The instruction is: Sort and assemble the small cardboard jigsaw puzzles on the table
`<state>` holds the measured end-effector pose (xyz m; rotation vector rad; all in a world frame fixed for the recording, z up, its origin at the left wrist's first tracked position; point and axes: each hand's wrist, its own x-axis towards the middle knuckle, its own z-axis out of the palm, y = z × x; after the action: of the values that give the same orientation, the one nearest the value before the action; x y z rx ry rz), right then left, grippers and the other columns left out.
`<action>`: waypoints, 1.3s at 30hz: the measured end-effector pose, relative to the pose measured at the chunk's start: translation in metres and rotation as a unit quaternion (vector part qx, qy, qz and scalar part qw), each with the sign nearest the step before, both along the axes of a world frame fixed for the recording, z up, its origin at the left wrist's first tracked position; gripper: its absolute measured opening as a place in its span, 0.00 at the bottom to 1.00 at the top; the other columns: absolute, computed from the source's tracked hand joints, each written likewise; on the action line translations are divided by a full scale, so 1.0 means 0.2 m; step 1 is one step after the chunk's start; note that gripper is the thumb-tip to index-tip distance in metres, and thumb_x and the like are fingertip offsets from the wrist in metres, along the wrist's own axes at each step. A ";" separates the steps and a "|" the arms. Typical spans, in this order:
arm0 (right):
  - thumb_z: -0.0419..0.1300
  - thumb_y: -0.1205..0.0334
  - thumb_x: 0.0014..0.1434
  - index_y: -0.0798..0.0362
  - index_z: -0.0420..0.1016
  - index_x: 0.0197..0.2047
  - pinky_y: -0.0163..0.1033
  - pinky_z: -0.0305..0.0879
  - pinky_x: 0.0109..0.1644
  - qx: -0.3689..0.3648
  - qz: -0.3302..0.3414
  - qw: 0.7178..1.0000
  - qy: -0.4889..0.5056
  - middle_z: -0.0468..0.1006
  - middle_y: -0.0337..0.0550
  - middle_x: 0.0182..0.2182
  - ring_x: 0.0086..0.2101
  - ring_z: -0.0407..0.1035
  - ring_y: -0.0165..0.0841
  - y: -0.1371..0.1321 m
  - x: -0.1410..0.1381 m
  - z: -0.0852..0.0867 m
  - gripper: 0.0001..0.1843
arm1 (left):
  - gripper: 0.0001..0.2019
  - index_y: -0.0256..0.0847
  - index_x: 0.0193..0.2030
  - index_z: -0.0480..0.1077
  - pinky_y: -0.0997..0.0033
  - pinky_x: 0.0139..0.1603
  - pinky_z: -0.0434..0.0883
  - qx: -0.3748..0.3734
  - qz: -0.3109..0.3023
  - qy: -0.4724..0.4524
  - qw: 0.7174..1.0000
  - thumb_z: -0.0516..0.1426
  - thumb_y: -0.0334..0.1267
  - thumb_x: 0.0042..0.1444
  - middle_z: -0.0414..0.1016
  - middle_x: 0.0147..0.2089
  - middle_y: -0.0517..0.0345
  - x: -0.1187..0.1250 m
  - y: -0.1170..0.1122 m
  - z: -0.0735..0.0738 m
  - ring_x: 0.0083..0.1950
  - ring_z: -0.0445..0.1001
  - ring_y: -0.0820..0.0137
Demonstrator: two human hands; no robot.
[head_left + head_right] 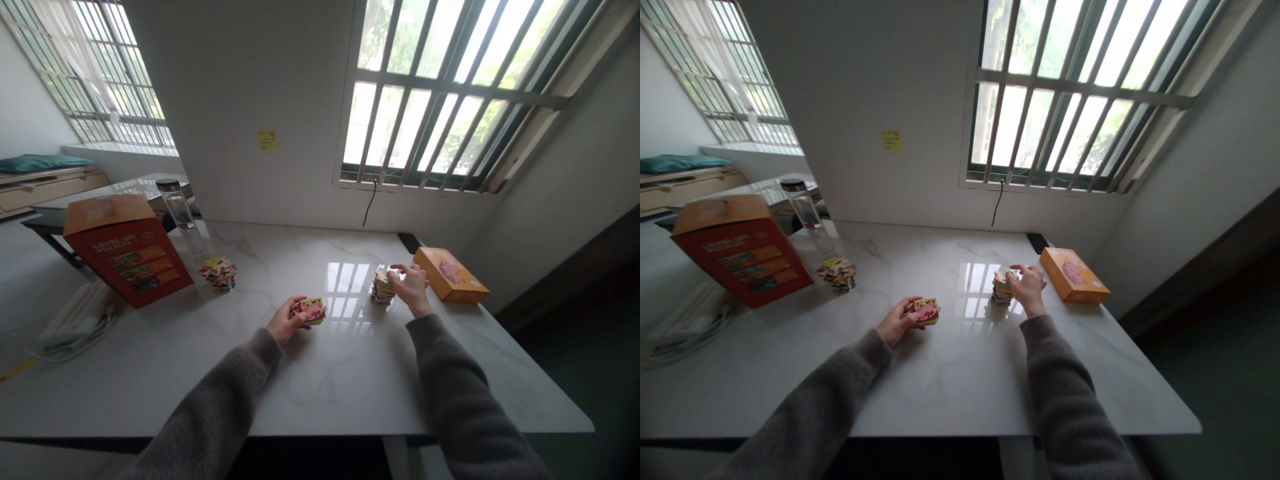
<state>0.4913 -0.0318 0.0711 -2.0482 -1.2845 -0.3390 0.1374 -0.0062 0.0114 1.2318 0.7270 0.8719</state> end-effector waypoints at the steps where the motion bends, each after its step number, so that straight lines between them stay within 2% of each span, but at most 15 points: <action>1: 0.57 0.47 0.57 0.51 0.81 0.42 0.51 0.58 0.49 0.015 -0.011 1.000 0.000 0.70 0.49 0.39 0.44 0.62 0.46 -0.02 -0.02 0.01 0.19 | 0.34 0.36 0.53 0.61 0.61 0.35 0.78 0.000 -0.002 0.003 1.000 0.66 0.51 0.42 0.70 0.55 0.36 0.00 0.00 0.00 0.47 0.78 0.54; 4: 0.54 0.55 0.61 0.52 0.78 0.45 0.56 0.56 0.54 0.121 0.009 0.993 -0.005 0.69 0.51 0.43 0.48 0.61 0.47 -0.09 -0.17 0.03 0.16 | 0.33 0.36 0.54 0.61 0.59 0.37 0.78 0.014 -0.008 0.017 1.000 0.65 0.50 0.44 0.70 0.55 0.37 0.00 -0.01 0.00 0.48 0.78 0.54; 5: 0.52 0.58 0.63 0.53 0.77 0.46 0.55 0.58 0.55 0.145 0.057 0.988 -0.001 0.69 0.50 0.42 0.47 0.62 0.45 -0.12 -0.24 0.03 0.15 | 0.32 0.36 0.54 0.61 0.58 0.39 0.78 0.030 -0.009 0.025 0.999 0.65 0.49 0.46 0.71 0.55 0.38 0.00 -0.01 0.00 0.48 0.78 0.54; 6: 0.52 0.61 0.64 0.53 0.75 0.48 0.53 0.60 0.55 0.139 0.143 0.980 0.013 0.70 0.48 0.40 0.45 0.64 0.43 -0.15 -0.33 0.01 0.14 | 0.31 0.37 0.55 0.62 0.57 0.43 0.77 0.054 -0.008 0.036 0.998 0.64 0.47 0.47 0.71 0.54 0.40 0.01 -0.03 0.00 0.49 0.78 0.55; 7: 0.52 0.61 0.65 0.51 0.73 0.52 0.51 0.63 0.54 0.105 0.245 0.963 0.033 0.71 0.47 0.40 0.44 0.66 0.41 -0.17 -0.42 -0.01 0.15 | 0.29 0.37 0.56 0.62 0.56 0.47 0.77 0.088 -0.005 0.051 0.995 0.63 0.43 0.49 0.72 0.54 0.41 0.01 -0.04 0.00 0.51 0.77 0.56; 8: 0.55 0.61 0.64 0.50 0.68 0.59 0.49 0.66 0.53 0.050 0.350 0.934 0.058 0.71 0.48 0.43 0.44 0.67 0.40 -0.20 -0.50 -0.04 0.20 | 0.27 0.38 0.57 0.63 0.56 0.51 0.75 0.129 0.001 0.066 0.989 0.63 0.40 0.50 0.72 0.54 0.43 0.01 -0.05 0.00 0.52 0.76 0.57; 9: 0.59 0.61 0.62 0.49 0.60 0.66 0.48 0.68 0.53 -0.001 0.428 0.900 0.082 0.70 0.50 0.50 0.48 0.67 0.40 -0.21 -0.58 -0.08 0.30 | 0.27 0.40 0.58 0.64 0.56 0.54 0.74 0.175 0.007 0.082 0.981 0.62 0.36 0.50 0.71 0.55 0.45 0.01 -0.07 0.01 0.54 0.75 0.58; 11: 0.64 0.62 0.58 0.46 0.48 0.72 0.50 0.65 0.60 -0.074 0.505 0.854 0.102 0.64 0.52 0.59 0.58 0.63 0.42 -0.23 -0.69 -0.17 0.43 | 0.27 0.41 0.58 0.66 0.57 0.58 0.72 0.266 0.010 0.113 0.957 0.61 0.31 0.49 0.70 0.55 0.47 0.01 -0.09 0.01 0.56 0.72 0.58; 14: 0.60 0.66 0.60 0.46 0.44 0.73 0.53 0.59 0.66 -0.106 0.517 0.839 0.133 0.63 0.53 0.61 0.61 0.60 0.43 -0.23 -0.74 -0.26 0.44 | 0.30 0.40 0.59 0.66 0.55 0.62 0.68 0.353 -0.003 0.144 0.924 0.60 0.27 0.46 0.69 0.54 0.48 0.01 -0.08 0.01 0.57 0.71 0.57; 18: 0.60 0.65 0.61 0.46 0.45 0.73 0.55 0.60 0.66 -0.097 0.516 0.839 0.145 0.64 0.53 0.61 0.60 0.61 0.44 -0.21 -0.72 -0.29 0.42 | 0.38 0.41 0.65 0.61 0.52 0.65 0.65 0.384 -0.014 0.162 0.909 0.65 0.32 0.45 0.68 0.56 0.46 -0.02 -0.04 0.00 0.59 0.68 0.54; 23: 0.61 0.64 0.61 0.46 0.46 0.73 0.54 0.63 0.64 -0.095 0.505 0.847 0.139 0.66 0.52 0.57 0.57 0.64 0.44 -0.21 -0.74 -0.28 0.42 | 0.35 0.42 0.64 0.64 0.53 0.64 0.66 0.347 -0.032 0.156 0.924 0.65 0.33 0.47 0.71 0.56 0.47 -0.05 -0.03 0.01 0.58 0.70 0.55; 27: 0.62 0.62 0.61 0.47 0.54 0.70 0.51 0.68 0.59 -0.087 0.503 0.849 0.138 0.67 0.50 0.52 0.52 0.67 0.42 -0.21 -0.75 -0.28 0.37 | 0.32 0.44 0.62 0.66 0.53 0.63 0.67 0.343 -0.034 0.139 0.928 0.65 0.36 0.49 0.72 0.57 0.47 -0.05 -0.03 -0.01 0.58 0.71 0.56; 30: 0.62 0.65 0.60 0.47 0.58 0.68 0.51 0.68 0.59 -0.086 0.508 0.848 0.126 0.67 0.50 0.53 0.53 0.67 0.42 -0.22 -0.75 -0.27 0.34 | 0.33 0.42 0.62 0.67 0.54 0.62 0.68 0.337 -0.021 0.172 0.925 0.66 0.36 0.47 0.73 0.56 0.46 -0.08 0.00 -0.03 0.57 0.72 0.55; 35: 0.62 0.61 0.61 0.46 0.54 0.70 0.53 0.63 0.64 -0.089 0.507 0.847 0.129 0.64 0.52 0.59 0.59 0.63 0.44 -0.22 -0.76 -0.26 0.37 | 0.21 0.42 0.55 0.72 0.59 0.57 0.71 0.294 -0.060 0.190 0.935 0.62 0.39 0.54 0.76 0.51 0.49 -0.12 0.02 -0.04 0.52 0.74 0.59; 39: 0.60 0.65 0.60 0.47 0.56 0.69 0.49 0.65 0.62 -0.078 0.518 0.838 0.150 0.65 0.51 0.57 0.56 0.65 0.41 -0.22 -0.76 -0.25 0.35 | 0.24 0.40 0.55 0.73 0.62 0.48 0.72 0.299 -0.041 0.197 0.933 0.65 0.43 0.51 0.75 0.46 0.50 -0.09 0.01 -0.04 0.45 0.74 0.61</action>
<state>0.3388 -0.0765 0.0216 -1.1586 -2.0081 0.5781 0.1187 -0.0038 0.0042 2.0097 0.7407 0.8098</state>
